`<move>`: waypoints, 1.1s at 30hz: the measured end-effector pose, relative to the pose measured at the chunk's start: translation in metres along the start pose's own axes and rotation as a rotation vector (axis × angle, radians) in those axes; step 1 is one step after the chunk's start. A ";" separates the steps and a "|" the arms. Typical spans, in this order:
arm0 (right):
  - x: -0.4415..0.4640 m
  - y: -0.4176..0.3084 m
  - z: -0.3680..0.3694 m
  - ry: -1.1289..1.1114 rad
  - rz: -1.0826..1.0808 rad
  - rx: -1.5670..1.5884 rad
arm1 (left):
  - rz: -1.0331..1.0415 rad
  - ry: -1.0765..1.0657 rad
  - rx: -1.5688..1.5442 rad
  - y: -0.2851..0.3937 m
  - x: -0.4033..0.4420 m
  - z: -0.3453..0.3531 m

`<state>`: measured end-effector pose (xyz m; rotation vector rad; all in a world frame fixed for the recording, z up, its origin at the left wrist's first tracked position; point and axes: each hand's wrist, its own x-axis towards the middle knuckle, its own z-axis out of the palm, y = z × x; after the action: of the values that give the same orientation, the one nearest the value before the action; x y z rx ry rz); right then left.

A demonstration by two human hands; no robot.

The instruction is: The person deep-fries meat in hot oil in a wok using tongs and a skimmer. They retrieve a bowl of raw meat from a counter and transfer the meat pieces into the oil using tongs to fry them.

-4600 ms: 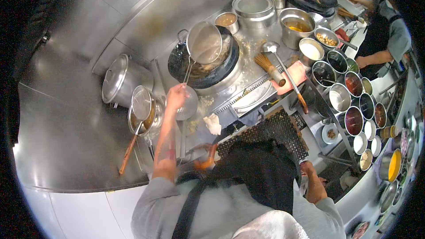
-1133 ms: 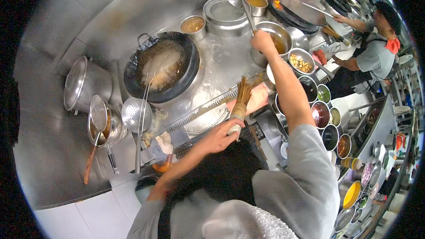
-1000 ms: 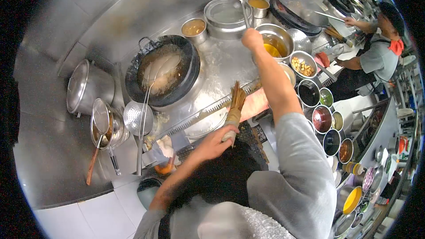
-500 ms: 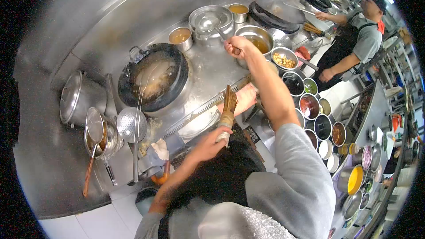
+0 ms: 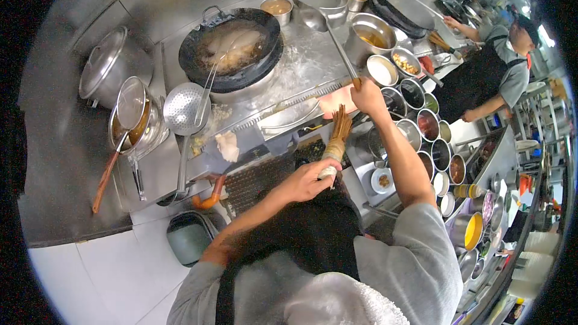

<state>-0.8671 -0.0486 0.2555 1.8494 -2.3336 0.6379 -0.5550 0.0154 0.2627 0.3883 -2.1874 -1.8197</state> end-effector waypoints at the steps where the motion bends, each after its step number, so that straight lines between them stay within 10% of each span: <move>1: -0.015 -0.007 -0.006 -0.185 0.379 0.500 | 0.000 0.007 0.001 -0.001 -0.004 0.001; 3: -0.033 -0.008 -0.017 -0.432 0.767 1.204 | -0.011 0.004 0.003 -0.003 -0.013 0.002; 6: -0.069 0.017 0.033 -0.117 0.290 0.079 | -0.020 0.057 -0.022 -0.005 -0.020 0.000; 16: -0.085 0.009 0.074 -0.154 0.493 -0.124 | -0.087 0.174 0.090 -0.001 0.033 -0.021; 20: -0.060 0.000 0.054 -0.447 0.743 0.805 | -0.053 0.242 0.296 0.004 0.101 -0.028; 22: -0.069 0.028 0.076 -0.308 0.482 0.695 | -0.172 0.178 0.338 0.026 0.134 -0.030; 26: -0.052 0.010 0.004 -0.244 0.933 1.136 | -0.150 0.200 0.421 0.052 0.163 -0.031; 33: -0.023 0.039 0.050 -0.490 0.953 1.507 | -0.282 0.338 0.735 -0.030 0.220 -0.034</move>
<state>-0.8894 -0.0399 0.1927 0.7132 -3.3047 2.9133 -0.7456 -0.1025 0.2472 1.1033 -2.5531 -0.8756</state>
